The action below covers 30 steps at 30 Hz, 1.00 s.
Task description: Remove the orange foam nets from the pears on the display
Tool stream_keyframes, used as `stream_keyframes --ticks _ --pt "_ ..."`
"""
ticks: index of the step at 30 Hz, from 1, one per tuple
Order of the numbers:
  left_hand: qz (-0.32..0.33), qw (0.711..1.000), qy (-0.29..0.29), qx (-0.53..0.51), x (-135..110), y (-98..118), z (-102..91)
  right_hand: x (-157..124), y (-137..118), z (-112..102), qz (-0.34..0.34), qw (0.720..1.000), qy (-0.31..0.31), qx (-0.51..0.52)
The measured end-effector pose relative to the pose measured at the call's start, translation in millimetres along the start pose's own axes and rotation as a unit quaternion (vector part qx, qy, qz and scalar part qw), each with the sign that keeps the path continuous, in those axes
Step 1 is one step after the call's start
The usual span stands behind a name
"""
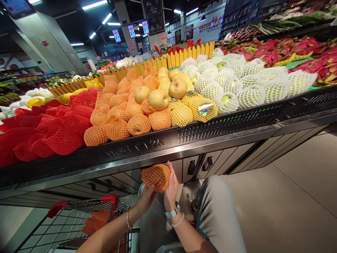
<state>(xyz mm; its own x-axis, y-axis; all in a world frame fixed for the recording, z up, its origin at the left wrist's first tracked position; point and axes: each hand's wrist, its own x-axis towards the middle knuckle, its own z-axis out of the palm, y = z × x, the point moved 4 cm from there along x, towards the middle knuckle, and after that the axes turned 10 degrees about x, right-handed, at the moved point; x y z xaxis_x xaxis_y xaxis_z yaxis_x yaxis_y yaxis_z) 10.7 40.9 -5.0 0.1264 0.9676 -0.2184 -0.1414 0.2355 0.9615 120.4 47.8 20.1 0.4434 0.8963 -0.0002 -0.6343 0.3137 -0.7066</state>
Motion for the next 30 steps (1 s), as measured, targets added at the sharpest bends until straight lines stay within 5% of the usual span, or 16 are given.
stream_keyframes --ticks 5,8,13,17,21,24,27,30 --pt "-0.029 0.998 0.004 -0.056 5 9 -7.3 0 -17 13 -0.009 0.996 -0.087 0.005" --pt "-0.013 0.999 0.003 -0.050 8 15 -12.3 5 -27 10 -0.066 0.994 -0.069 0.056" --pt "-0.017 0.997 -0.039 -0.058 5 17 -8.6 5 -40 8 -0.176 0.982 -0.059 -0.020" --pt "-0.021 0.991 -0.118 -0.053 3 14 -2.0 6 -34 11 -0.130 0.986 -0.098 -0.039" --pt "0.076 0.977 -0.191 0.051 -1 22 5.2 13 -27 -2 -0.069 0.995 0.036 0.058" --pt "0.123 0.969 -0.155 0.148 -7 26 10.9 15 -17 -5 0.045 0.979 0.091 0.174" --pt "0.088 0.977 -0.109 0.162 -15 19 15.7 8 -3 -1 0.149 0.958 0.107 0.219" --pt "0.048 0.987 -0.082 0.131 -18 11 16.3 -4 5 4 0.161 0.966 0.083 0.187"
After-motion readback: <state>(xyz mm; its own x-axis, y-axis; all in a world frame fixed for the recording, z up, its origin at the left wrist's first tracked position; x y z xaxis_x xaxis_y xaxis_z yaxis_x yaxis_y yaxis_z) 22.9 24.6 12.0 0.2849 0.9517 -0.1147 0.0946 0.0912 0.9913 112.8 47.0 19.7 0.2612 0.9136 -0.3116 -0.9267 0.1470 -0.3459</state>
